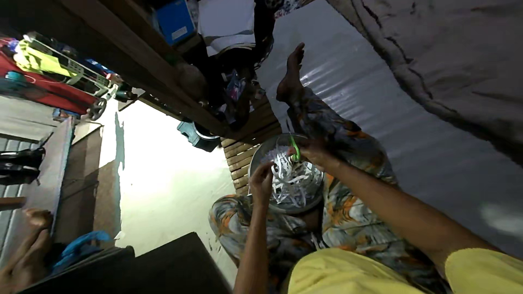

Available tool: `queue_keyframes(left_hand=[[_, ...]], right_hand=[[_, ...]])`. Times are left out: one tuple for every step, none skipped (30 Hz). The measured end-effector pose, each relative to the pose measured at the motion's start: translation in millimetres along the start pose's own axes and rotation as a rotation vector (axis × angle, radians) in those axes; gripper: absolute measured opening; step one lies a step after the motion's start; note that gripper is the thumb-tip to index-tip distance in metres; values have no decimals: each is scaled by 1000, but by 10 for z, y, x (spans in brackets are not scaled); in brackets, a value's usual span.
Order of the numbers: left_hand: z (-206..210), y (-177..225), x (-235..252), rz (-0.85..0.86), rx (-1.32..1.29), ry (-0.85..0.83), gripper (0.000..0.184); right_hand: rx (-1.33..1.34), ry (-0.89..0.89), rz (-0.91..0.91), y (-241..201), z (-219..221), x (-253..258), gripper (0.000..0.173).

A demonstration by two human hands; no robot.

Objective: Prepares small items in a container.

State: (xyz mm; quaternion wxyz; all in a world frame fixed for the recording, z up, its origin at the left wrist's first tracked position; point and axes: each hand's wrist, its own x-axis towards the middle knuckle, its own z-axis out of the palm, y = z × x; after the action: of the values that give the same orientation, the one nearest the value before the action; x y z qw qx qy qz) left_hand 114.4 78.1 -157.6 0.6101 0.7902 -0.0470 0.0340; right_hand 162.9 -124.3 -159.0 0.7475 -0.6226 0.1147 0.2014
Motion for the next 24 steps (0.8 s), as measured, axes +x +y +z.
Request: queue_keyframes(left_hand=[[-6,23,-48,0,-104,14,21],[-14,35,-91,3,-181,20,21],[-23,36,-128,5,-241,21,21],[-32,28,-157,1,-289,15,22],[-36,24,-181,-11,-324,8,24],[-32,28,-198,-25,-341,10,25],[-22,43,-208,-35,-348,29,24],[-6,73,-205,-46,-342,66,21],[12,102,-189,-61,-319,116,17],[20,111,-159,-81,-293,169,14],[16,99,-127,-104,-278,216,14],[3,65,-100,-117,-274,258,17],[-7,21,-91,-139,-272,292,20],[-12,-32,-108,-173,-271,316,26],[-31,-79,-118,-198,-253,333,33],[-80,-126,-89,-200,-234,359,36],[-130,-178,-64,-187,-209,392,37],[-163,-230,-67,-184,-172,416,36],[-175,-277,-84,-199,-134,412,35],[-175,-301,-90,-223,-96,387,33],[-177,-309,-74,-260,-46,341,32],[-176,-311,-39,-301,33,284,30],[-173,-302,8,-335,143,225,28],[-178,-270,60,-359,249,165,26]], right_hand=[[23,-34,2,2,11,-9,21],[26,-74,0,-9,21,-31,20],[15,-121,2,-16,32,-54,21],[3,-161,5,-16,45,-78,23],[-13,-197,8,-2,59,-93,24],[-29,-225,-3,23,74,-100,25],[-48,-252,-18,41,93,-106,25],[-76,-281,-37,59,112,-105,25],[-104,-301,-55,73,134,-102,26],[-134,-322,-68,86,152,-96,29],[-167,-338,-79,103,171,-92,32],[-210,-347,-96,129,185,-104,34],[-275,-343,-116,172,187,-143,36],[-363,-313,-133,228,171,-224,39],[-453,-257,-149,265,156,-310,41],[-534,-187,-178,263,161,-348,43],[-608,-97,-224,290,144,-372,47],[-682,-22,-281,330,84,-390,52],[-753,29,-315,351,-6,-397,54],[-805,63,-330,345,-88,-385,55],[-835,89,-342,340,-143,-351,54],[-848,110,-339,343,-171,-308,53],[-846,127,-331,352,-178,-266,53],[-840,137,-316,359,-155,-227,53]])
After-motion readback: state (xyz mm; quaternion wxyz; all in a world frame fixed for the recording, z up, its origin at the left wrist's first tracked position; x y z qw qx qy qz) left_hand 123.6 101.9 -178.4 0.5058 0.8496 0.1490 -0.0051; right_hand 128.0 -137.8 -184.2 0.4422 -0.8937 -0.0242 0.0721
